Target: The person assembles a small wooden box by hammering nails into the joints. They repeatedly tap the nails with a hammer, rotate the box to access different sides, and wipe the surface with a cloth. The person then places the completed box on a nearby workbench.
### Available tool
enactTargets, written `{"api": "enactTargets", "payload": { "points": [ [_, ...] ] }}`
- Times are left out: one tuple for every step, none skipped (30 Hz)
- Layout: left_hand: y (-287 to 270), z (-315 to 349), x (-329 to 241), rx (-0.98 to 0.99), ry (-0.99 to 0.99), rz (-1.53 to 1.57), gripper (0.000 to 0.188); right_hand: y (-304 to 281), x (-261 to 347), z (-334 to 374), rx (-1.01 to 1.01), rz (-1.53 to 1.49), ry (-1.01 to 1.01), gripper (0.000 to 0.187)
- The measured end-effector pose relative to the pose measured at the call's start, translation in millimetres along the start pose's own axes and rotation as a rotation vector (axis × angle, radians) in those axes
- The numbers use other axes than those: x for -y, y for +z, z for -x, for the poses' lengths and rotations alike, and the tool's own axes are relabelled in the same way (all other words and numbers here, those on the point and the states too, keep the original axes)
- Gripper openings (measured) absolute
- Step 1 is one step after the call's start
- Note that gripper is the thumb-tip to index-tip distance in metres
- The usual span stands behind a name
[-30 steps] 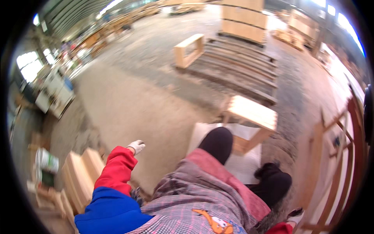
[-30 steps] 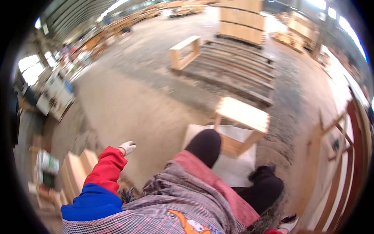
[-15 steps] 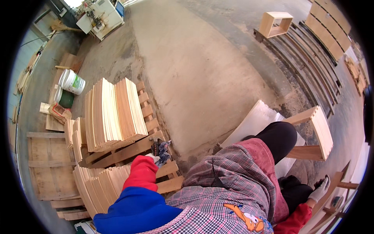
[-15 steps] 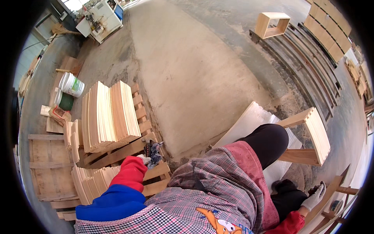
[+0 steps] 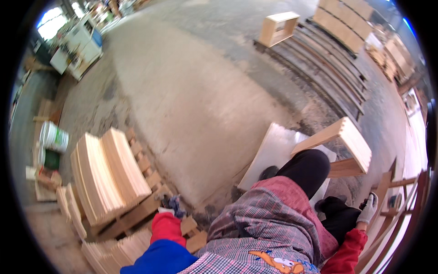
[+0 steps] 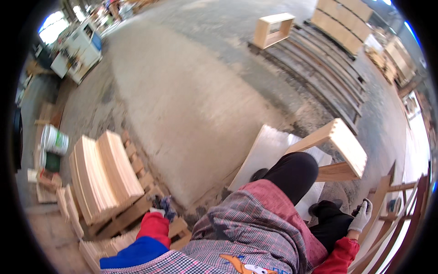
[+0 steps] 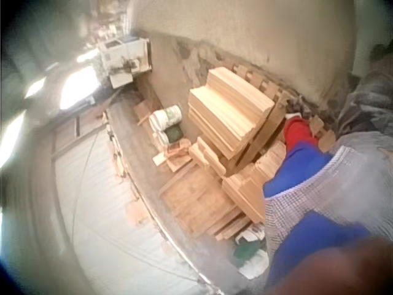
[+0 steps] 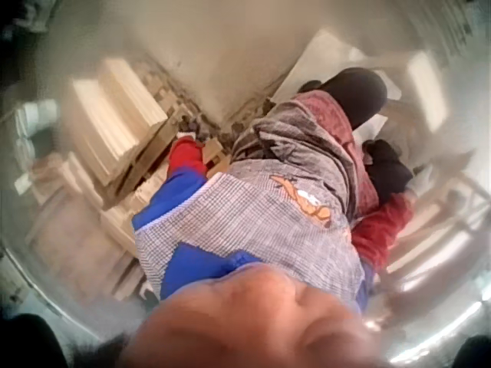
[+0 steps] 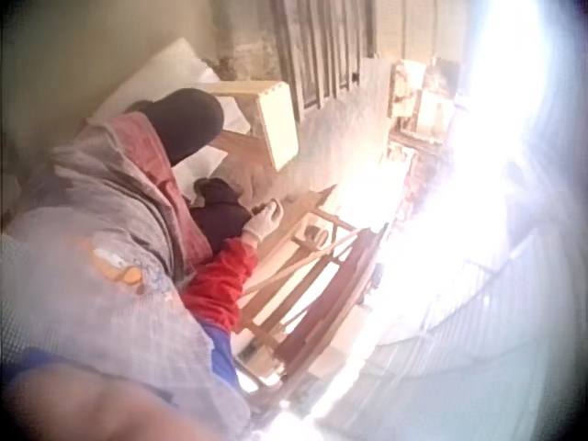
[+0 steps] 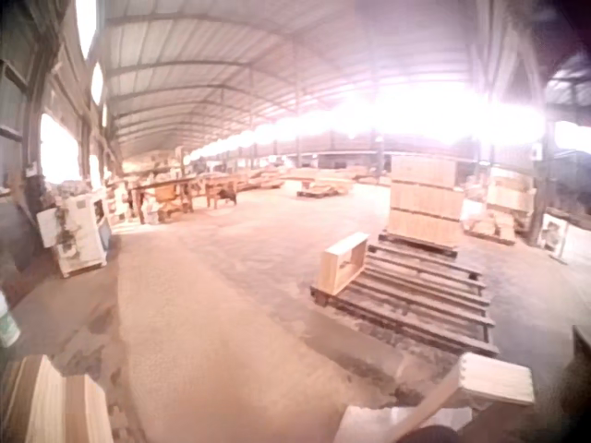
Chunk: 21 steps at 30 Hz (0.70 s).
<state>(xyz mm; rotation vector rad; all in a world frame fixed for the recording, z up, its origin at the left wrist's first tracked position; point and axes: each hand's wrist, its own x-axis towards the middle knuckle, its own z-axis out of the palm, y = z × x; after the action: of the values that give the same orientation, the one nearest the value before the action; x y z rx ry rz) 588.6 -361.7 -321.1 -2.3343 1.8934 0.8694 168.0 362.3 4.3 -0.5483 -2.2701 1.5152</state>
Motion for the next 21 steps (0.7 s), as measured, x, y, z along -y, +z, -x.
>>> {"api": "enactTargets", "payload": {
  "points": [
    [0.2, -1.2, -5.5, 0.026, 0.0, 0.107, 0.081, -4.8, 1.9, 2.1, 0.0, -0.017, -0.045, 0.014],
    [-1.6, 0.3, -11.5, 0.032, -0.013, 0.142, 0.076, -7.6, 3.9, 2.3, 0.004, -0.035, -0.036, 0.013],
    [-3.8, 3.6, -19.7, 0.043, -0.029, 0.177, 0.07, -10.6, 6.4, 2.9, 0.02, -0.07, -0.048, 0.013],
    [-6.2, 8.0, -27.7, 0.053, -0.042, 0.222, 0.065, -11.0, 7.5, 4.2, -0.003, -0.069, -0.081, 0.011],
    [-8.7, 14.5, -37.6, 0.069, -0.057, 0.275, 0.06, -10.0, 9.1, 4.7, -0.017, -0.086, -0.066, 0.01],
    [-10.0, 21.4, -49.1, 0.102, -0.066, 0.332, 0.055, -6.4, 9.0, 7.3, 0.008, -0.14, -0.157, 0.01],
    [-10.9, 28.5, -64.1, 0.144, -0.062, 0.396, 0.051, -0.9, 9.3, 8.8, 0.01, -0.151, -0.1, 0.01],
    [-12.9, 37.1, -82.1, 0.196, -0.047, 0.457, 0.046, 6.2, 9.3, 12.7, 0.025, -0.18, -0.103, 0.01],
    [-14.5, 48.7, -102.7, 0.261, -0.013, 0.53, 0.042, 13.5, 9.9, 17.2, 0.011, -0.163, 0.003, 0.01],
    [-15.9, 57.5, -132.9, 0.364, 0.044, 0.476, 0.038, 22.8, 11.6, 21.6, 0.027, -0.137, 0.086, 0.01],
    [-16.7, 76.6, -163.2, 0.468, 0.153, 0.626, 0.032, 30.3, 15.0, 28.4, 0.116, -0.143, 0.088, 0.01],
    [-18.8, 97.1, -202.2, 0.631, 0.175, 0.665, 0.034, 39.6, 20.9, 32.8, 0.213, -0.146, 0.037, 0.01],
    [-24.4, 124.4, -240.7, 0.834, 0.25, 0.769, 0.039, 47.6, 29.2, 39.2, 0.275, -0.108, 0.042, 0.011],
    [-35.5, 153.1, -282.6, 0.94, 0.365, 0.648, 0.047, 54.6, 40.1, 45.3, 0.361, -0.127, 0.026, 0.011],
    [-43.5, 191.3, -321.8, 1.07, 0.574, 0.685, 0.049, 59.9, 53.5, 51.5, 0.454, -0.132, 0.022, 0.011],
    [-49.6, 234.4, -360.3, 1.207, 0.777, 0.721, 0.054, 65.4, 68.8, 56.8, 0.542, -0.148, 0.053, 0.012],
    [-57.8, 278.8, -390.4, 1.491, 0.797, 0.816, 0.059, 68.8, 84.8, 63.0, 0.603, -0.153, 0.086, 0.013],
    [-60.8, 326.6, -417.2, 1.661, 0.834, 0.782, 0.062, 72.6, 99.6, 70.9, 0.639, -0.185, 0.07, 0.016],
    [-58.4, 376.9, -444.2, 1.666, 0.887, 0.654, 0.062, 75.1, 112.7, 76.7, 0.696, -0.226, 0.045, 0.019],
    [-60.6, 415.3, -462.6, 1.336, 1.341, 0.3, 0.064, 79.1, 121.7, 83.5, 0.717, -0.324, 0.063, 0.025],
    [-57.3, 453.1, -482.3, 0.869, 1.827, -0.163, 0.066, 79.5, 128.3, 87.1, 0.807, -0.334, -0.06, 0.05]
  ]
}}
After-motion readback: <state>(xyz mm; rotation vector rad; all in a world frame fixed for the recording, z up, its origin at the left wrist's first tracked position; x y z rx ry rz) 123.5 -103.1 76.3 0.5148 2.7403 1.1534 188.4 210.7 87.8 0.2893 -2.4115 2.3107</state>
